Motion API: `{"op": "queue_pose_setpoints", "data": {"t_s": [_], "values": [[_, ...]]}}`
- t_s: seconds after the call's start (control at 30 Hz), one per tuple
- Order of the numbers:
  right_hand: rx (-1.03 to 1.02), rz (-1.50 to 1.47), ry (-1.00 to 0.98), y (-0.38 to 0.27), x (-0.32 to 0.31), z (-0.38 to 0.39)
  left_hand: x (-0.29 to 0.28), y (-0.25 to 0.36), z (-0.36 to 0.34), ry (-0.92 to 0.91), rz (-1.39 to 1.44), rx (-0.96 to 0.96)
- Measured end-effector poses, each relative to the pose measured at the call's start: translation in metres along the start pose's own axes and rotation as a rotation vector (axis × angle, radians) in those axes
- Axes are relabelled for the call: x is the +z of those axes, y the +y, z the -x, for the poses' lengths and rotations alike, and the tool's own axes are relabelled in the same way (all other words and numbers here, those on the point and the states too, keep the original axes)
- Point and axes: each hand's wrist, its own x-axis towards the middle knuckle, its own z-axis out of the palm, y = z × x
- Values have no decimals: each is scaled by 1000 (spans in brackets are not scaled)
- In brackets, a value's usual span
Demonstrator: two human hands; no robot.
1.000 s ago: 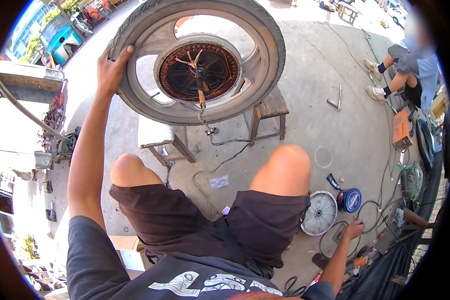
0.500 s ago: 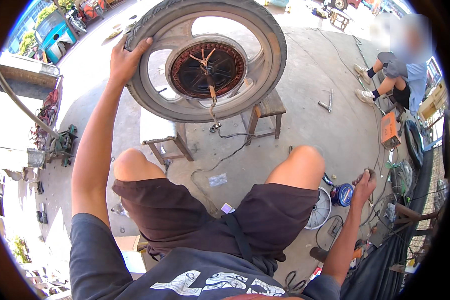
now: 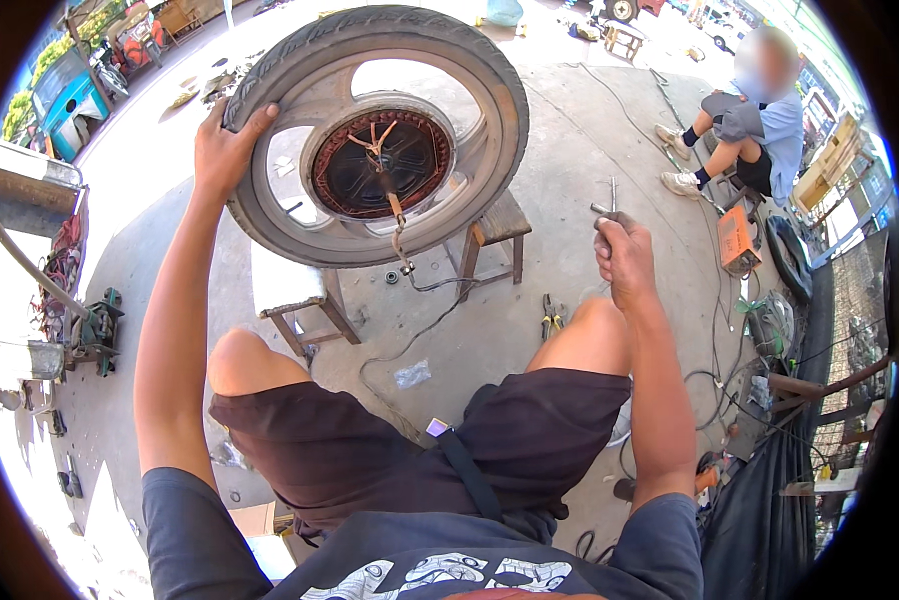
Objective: The person is repairing a motorcycle wheel by manipulating wires and components within the hub. They use pliers to adjust parts and handle a metal cover, working on the wheel while seated on the ground.
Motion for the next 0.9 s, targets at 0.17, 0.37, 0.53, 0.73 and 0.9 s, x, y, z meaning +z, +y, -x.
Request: {"op": "queue_pose_setpoints", "data": {"t_s": [0.17, 0.37, 0.53, 0.73, 0.9], "values": [[71, 95, -86, 13, 41, -11, -2, 18, 7, 18, 35, 35], [38, 115, -82, 12, 63, -27, -3, 23, 11, 10, 99, 70], [-14, -102, -60, 23, 77, -52, -2, 12, 7, 49, 18, 75], [-89, 78, 101, 69, 90, -103, 1, 3, -1, 1, 27, 52], [-184, 357, 185, 106, 98, -119, 2, 0, -1, 24, 30, 60]]}}
